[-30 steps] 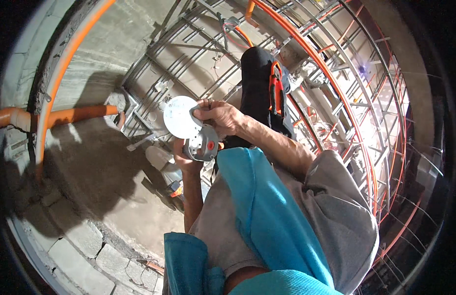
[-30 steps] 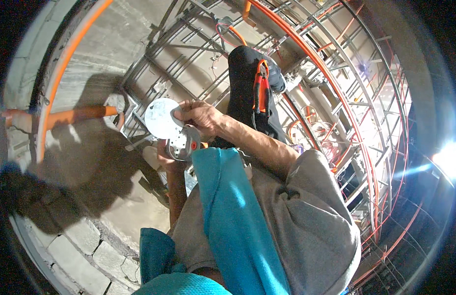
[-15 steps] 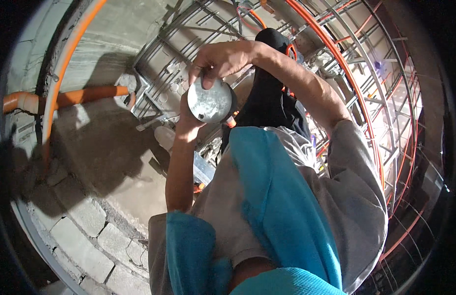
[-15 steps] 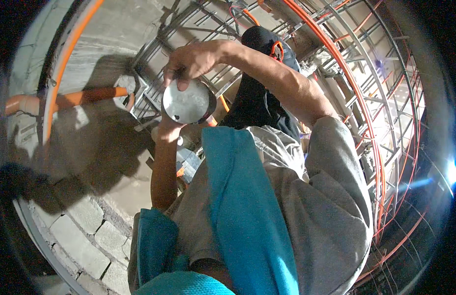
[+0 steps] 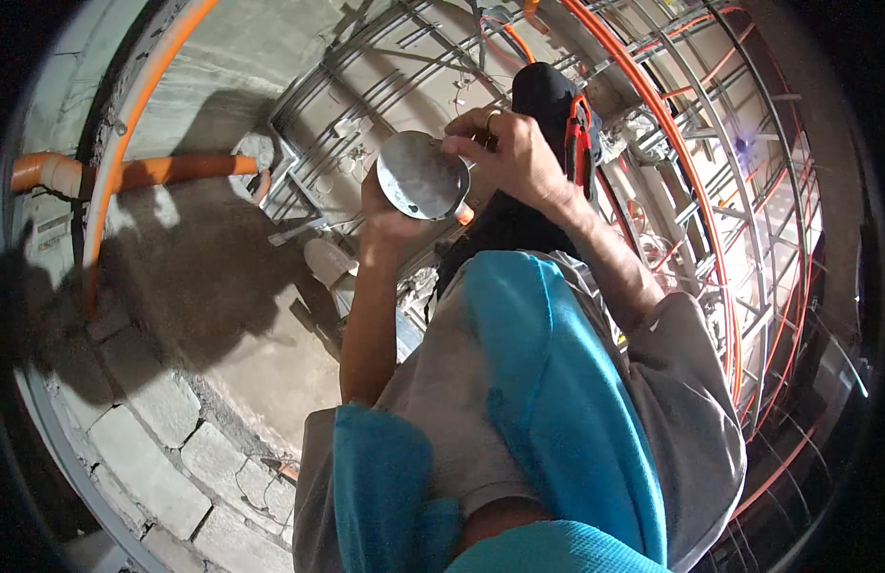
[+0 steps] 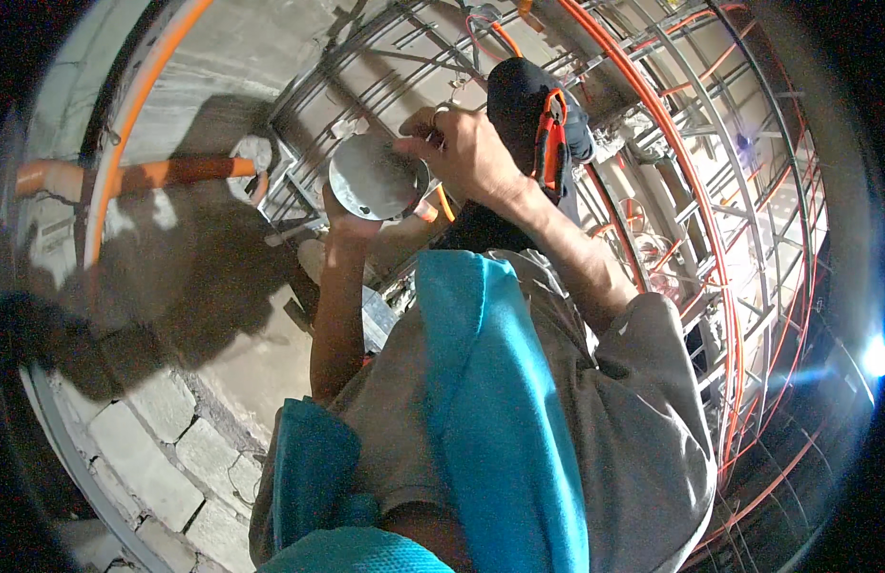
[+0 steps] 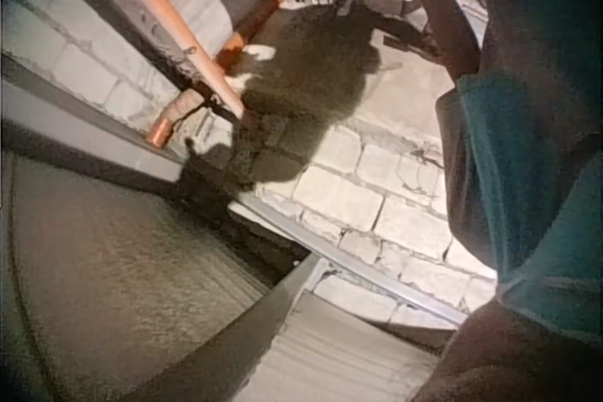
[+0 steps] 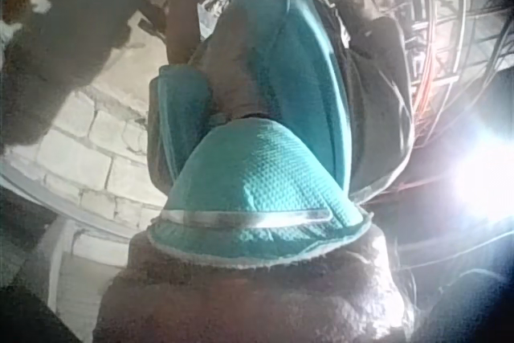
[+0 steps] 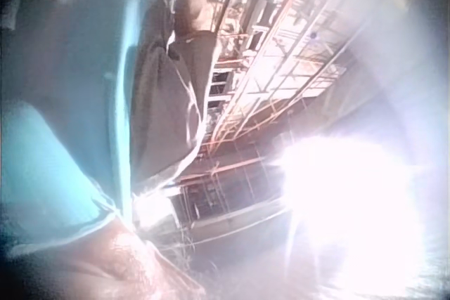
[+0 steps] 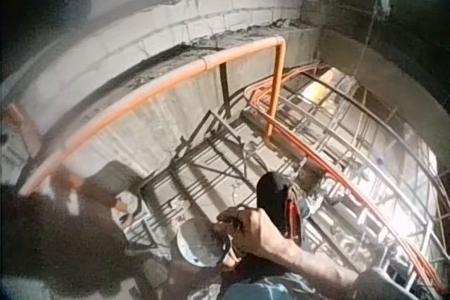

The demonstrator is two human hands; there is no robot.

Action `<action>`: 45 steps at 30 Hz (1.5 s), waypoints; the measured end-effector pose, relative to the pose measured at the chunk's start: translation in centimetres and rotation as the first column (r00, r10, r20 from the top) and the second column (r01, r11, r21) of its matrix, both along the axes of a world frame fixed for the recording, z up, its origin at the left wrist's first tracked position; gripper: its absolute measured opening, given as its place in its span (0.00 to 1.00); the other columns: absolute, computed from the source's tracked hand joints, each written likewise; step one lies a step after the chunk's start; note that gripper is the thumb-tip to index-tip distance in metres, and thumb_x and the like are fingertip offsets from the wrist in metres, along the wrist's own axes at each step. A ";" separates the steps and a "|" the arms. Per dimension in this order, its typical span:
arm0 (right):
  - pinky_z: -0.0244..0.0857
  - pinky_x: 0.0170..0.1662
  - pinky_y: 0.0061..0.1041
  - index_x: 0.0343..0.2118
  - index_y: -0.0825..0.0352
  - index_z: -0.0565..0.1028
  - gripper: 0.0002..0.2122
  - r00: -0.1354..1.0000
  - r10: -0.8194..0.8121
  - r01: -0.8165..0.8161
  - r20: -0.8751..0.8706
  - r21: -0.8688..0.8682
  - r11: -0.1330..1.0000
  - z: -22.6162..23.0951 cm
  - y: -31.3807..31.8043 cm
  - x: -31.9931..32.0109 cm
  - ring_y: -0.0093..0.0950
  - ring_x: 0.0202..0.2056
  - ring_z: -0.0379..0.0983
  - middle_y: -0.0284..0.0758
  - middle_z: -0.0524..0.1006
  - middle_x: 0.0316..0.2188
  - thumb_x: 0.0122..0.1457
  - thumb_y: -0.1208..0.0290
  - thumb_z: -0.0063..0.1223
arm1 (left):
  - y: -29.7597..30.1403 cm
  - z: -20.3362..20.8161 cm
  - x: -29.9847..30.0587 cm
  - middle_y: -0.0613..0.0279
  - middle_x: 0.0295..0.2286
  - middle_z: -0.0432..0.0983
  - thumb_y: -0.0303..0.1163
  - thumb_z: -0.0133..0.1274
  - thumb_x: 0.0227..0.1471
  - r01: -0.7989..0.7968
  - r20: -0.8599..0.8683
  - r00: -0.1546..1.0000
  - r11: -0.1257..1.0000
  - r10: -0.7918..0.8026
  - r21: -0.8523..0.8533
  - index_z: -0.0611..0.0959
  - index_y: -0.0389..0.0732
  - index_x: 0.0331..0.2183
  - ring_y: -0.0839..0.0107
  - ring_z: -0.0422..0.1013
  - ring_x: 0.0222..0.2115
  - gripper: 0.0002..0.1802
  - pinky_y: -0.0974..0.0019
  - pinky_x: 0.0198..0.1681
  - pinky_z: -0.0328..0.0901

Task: The person drills into the ceiling structure with a power drill, handles a metal junction box and its cover by hand, and connects conduit pipes while heating them with a heat gun.

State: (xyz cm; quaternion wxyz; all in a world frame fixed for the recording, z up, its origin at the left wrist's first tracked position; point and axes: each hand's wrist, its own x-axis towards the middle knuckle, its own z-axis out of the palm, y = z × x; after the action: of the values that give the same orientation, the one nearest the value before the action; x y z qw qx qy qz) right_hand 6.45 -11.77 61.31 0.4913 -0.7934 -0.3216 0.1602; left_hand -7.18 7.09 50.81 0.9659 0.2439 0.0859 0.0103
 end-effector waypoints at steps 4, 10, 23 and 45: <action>0.76 0.37 0.33 0.36 0.66 0.84 0.11 0.994 -0.070 0.062 0.087 0.085 0.994 -2.2 0.3 -1.0 0.39 0.31 0.82 0.43 0.82 0.32 0.56 0.63 0.67 | -1.4 1.0 0.8 0.51 0.54 0.73 0.52 0.40 0.63 0.019 0.077 0.997 0.984 -0.006 -0.175 0.73 0.39 0.59 0.52 0.71 0.54 0.33 0.46 0.58 0.68; 0.76 0.38 0.35 0.40 0.67 0.84 0.15 0.990 -0.133 0.135 -0.037 0.054 0.989 -1.0 -0.4 -2.8 0.39 0.33 0.82 0.47 0.81 0.35 0.55 0.62 0.68 | -2.6 3.6 1.1 0.53 0.48 0.79 0.60 0.43 0.64 -0.028 -0.064 0.998 0.919 0.003 -0.393 0.80 0.38 0.52 0.57 0.76 0.49 0.35 0.52 0.55 0.70; 0.74 0.44 0.26 0.50 0.77 0.76 0.30 0.699 -0.099 0.189 -0.708 0.049 0.981 -0.4 0.4 -6.2 0.26 0.38 0.80 0.41 0.83 0.37 0.50 0.59 0.76 | -2.2 3.0 1.0 0.52 0.45 0.77 0.37 0.39 0.68 -0.549 0.238 0.805 0.530 0.543 0.647 0.80 0.31 0.47 0.63 0.74 0.46 0.21 0.59 0.52 0.68; 0.74 0.40 0.22 0.44 0.71 0.77 0.20 0.841 -0.035 0.022 -0.539 -0.030 0.999 -1.8 -1.5 -1.0 0.21 0.33 0.78 0.32 0.82 0.32 0.51 0.72 0.74 | -2.5 4.3 2.5 0.55 0.45 0.78 0.43 0.42 0.64 -0.325 -0.098 0.915 0.857 0.392 0.400 0.79 0.37 0.49 0.60 0.74 0.49 0.23 0.56 0.55 0.67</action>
State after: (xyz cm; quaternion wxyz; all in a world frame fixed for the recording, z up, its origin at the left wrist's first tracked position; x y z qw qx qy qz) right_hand 5.44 -13.25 59.53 0.5554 -0.7266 -0.1567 0.3730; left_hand -4.73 4.56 55.12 0.8708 0.4035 0.2113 0.1852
